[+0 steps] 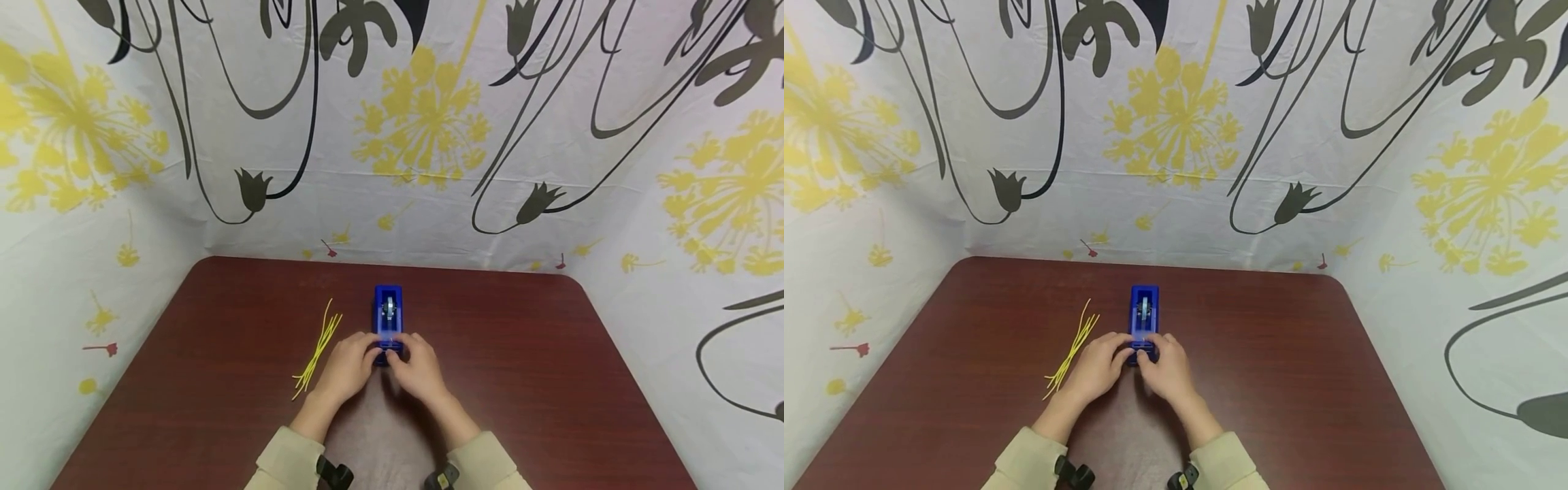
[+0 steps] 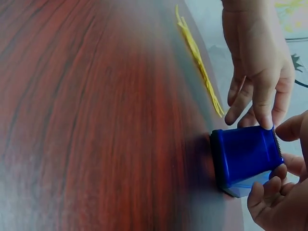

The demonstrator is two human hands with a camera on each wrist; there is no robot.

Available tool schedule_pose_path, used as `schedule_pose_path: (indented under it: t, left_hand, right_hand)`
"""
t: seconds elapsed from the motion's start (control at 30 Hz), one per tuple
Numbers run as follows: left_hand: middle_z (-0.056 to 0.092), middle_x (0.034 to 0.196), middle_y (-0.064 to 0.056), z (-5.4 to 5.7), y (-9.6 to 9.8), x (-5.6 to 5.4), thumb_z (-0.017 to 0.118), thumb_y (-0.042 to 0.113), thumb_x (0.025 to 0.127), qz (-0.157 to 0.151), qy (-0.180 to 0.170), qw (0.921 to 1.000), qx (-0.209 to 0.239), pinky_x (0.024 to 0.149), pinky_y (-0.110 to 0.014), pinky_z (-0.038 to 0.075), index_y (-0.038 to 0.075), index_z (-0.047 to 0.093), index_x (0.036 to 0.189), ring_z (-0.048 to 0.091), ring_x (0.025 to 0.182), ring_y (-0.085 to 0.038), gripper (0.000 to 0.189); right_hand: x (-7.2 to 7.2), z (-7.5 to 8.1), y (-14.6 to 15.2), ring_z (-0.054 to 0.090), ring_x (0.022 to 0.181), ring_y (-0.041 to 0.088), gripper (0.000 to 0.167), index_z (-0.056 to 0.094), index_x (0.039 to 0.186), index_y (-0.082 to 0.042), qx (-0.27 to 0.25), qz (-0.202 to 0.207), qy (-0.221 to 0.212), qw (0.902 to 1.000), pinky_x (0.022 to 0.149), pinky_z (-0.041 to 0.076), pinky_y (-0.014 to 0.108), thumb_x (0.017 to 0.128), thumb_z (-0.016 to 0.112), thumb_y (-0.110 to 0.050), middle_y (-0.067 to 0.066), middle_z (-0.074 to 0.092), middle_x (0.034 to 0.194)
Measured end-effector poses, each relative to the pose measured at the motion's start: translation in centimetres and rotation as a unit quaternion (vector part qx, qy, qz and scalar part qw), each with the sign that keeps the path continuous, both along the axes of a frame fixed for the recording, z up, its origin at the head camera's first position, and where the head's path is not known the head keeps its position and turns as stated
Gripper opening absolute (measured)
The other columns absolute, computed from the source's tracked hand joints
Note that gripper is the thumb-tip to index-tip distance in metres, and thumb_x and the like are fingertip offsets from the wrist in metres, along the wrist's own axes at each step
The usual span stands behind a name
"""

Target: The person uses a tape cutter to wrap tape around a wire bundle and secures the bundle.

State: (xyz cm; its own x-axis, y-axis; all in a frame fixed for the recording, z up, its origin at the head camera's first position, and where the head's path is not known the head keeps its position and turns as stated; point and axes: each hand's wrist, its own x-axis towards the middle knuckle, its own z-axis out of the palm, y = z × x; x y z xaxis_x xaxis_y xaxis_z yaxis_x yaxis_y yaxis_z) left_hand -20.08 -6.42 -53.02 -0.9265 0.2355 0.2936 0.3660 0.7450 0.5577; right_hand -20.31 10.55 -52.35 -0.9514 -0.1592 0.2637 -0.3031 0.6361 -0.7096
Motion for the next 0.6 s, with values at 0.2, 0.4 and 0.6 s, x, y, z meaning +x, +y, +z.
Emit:
schedule_pose_path:
  t: [0.2, 0.4, 0.6]
  left_hand:
    - [0.071, 0.104, -0.007, -0.1, 0.04, -0.01, 0.066, 0.017, 0.1, 0.0, 0.004, 1.0, 0.005, 0.082, -0.042, 0.056, 0.008, 0.071, 0.119, 0.069, 0.094, -0.026, 0.022]
    - [0.071, 0.102, -0.007, -0.26, 0.06, 0.0, 0.066, 0.018, 0.1, 0.002, 0.011, 0.9999, 0.008, 0.082, -0.043, 0.056, 0.008, 0.071, 0.118, 0.069, 0.093, -0.027, 0.022]
    - [0.071, 0.103, -0.008, -0.31, 0.02, 0.0, 0.066, 0.019, 0.1, 0.005, 0.007, 0.9999, 0.012, 0.084, -0.043, 0.056, 0.008, 0.071, 0.119, 0.069, 0.094, -0.027, 0.023]
  right_hand:
    - [0.03, 0.1, -0.1, 0.046, 0.068, 0.011, 0.024, 0.074, 0.109, -0.001, -0.068, -0.004, -0.021, 0.9974, 0.062, 0.04, 0.026, 0.086, 0.073, -0.006, 0.001, 0.051, 0.076]
    - [-0.08, 0.01, -0.17, 0.047, 0.069, 0.011, 0.022, 0.075, 0.108, 0.0, -0.129, -0.011, -0.054, 0.9901, 0.062, 0.04, 0.023, 0.086, 0.071, -0.002, 0.001, 0.049, 0.076]
    - [-0.26, 0.1, -0.42, 0.057, 0.081, 0.014, 0.02, 0.075, 0.11, 0.002, -0.194, -0.04, -0.113, 0.9738, 0.074, 0.048, 0.027, 0.096, 0.068, -0.01, 0.009, 0.067, 0.09]
